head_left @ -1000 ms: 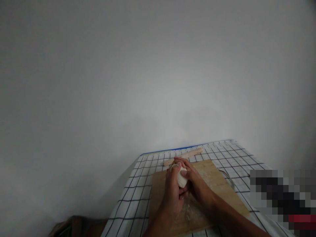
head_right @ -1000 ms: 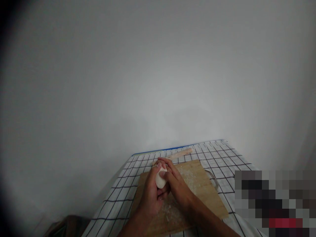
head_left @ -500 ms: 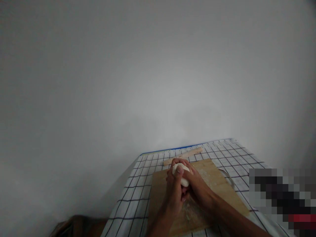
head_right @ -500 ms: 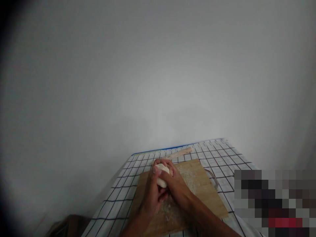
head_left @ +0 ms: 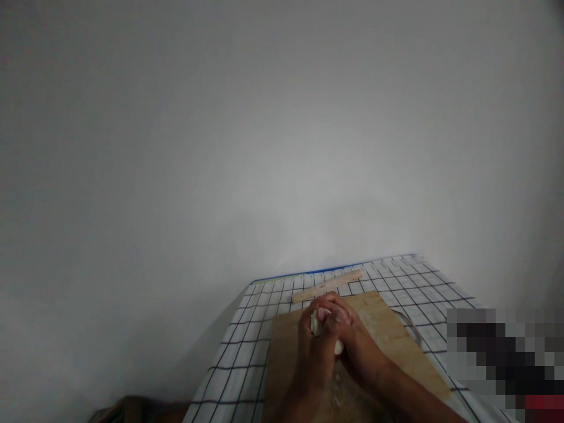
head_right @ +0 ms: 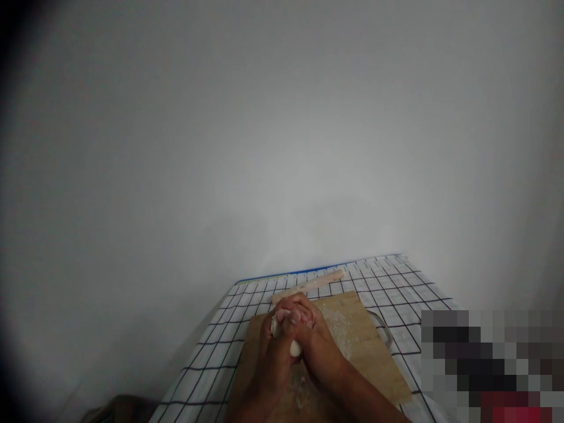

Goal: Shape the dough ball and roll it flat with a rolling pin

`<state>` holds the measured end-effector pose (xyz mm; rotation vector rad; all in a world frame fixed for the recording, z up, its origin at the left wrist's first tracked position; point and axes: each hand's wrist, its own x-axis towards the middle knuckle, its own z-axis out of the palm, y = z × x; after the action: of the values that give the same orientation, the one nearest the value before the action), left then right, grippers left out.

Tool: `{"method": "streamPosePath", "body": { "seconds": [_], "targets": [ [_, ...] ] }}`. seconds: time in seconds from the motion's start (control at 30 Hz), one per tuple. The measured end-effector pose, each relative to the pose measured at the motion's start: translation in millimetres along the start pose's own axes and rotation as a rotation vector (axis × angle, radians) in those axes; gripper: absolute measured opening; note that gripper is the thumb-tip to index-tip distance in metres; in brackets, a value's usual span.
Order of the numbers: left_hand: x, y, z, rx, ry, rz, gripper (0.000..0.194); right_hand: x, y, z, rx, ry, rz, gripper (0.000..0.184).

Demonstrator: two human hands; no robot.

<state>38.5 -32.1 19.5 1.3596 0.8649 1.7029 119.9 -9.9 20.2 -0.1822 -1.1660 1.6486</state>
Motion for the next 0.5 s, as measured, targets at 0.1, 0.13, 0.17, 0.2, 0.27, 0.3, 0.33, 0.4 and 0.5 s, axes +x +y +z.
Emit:
{"method": "streamPosePath", "body": {
  "seconds": [0.1, 0.13, 0.17, 0.2, 0.27, 0.3, 0.33, 0.4, 0.5],
  "targets": [
    [-1.6, 2.5, 5.3, -0.043, 0.044, 0.0, 0.035, -0.9, -0.8, 4.3, 0.01, 0.021, -0.018, 0.025],
    [-1.7, 2.4, 6.4, -0.049, 0.06, -0.006, 0.036, -1.2, -1.2, 4.8, -0.002, 0.031, -0.023, 0.026],
    [-1.5, 2.0, 6.9, -0.049, 0.07, -0.014, 0.036, -1.5, -1.5, 4.9, -0.013, 0.039, -0.015, 0.027],
    [-1.1, 1.2, 6.8, -0.047, 0.076, -0.025, 0.037, -1.7, -1.7, 4.5, -0.019, 0.05, 0.003, 0.027],
    [0.1, -0.7, 5.3, -0.064, 0.086, -0.063, 0.042, -1.9, -1.6, 3.0, -0.041, 0.083, 0.049, 0.029],
    [0.6, -1.8, 3.9, -0.092, 0.091, -0.093, 0.047, -1.8, -1.1, 2.0, -0.058, 0.098, 0.066, 0.03],
    [1.0, -3.0, 2.2, -0.129, 0.089, -0.13, 0.054, -1.5, -0.4, 0.8, -0.079, 0.108, 0.073, 0.033],
    [1.1, -5.4, -2.0, -0.189, 0.085, -0.21, 0.066, -0.4, 1.5, -1.9, -0.12, 0.112, 0.076, 0.042],
    [0.1, -8.7, -9.5, -0.14, 0.067, -0.232, 0.07, 1.6, 3.7, -6.7, -0.144, 0.106, 0.143, 0.058]
  ]
}}
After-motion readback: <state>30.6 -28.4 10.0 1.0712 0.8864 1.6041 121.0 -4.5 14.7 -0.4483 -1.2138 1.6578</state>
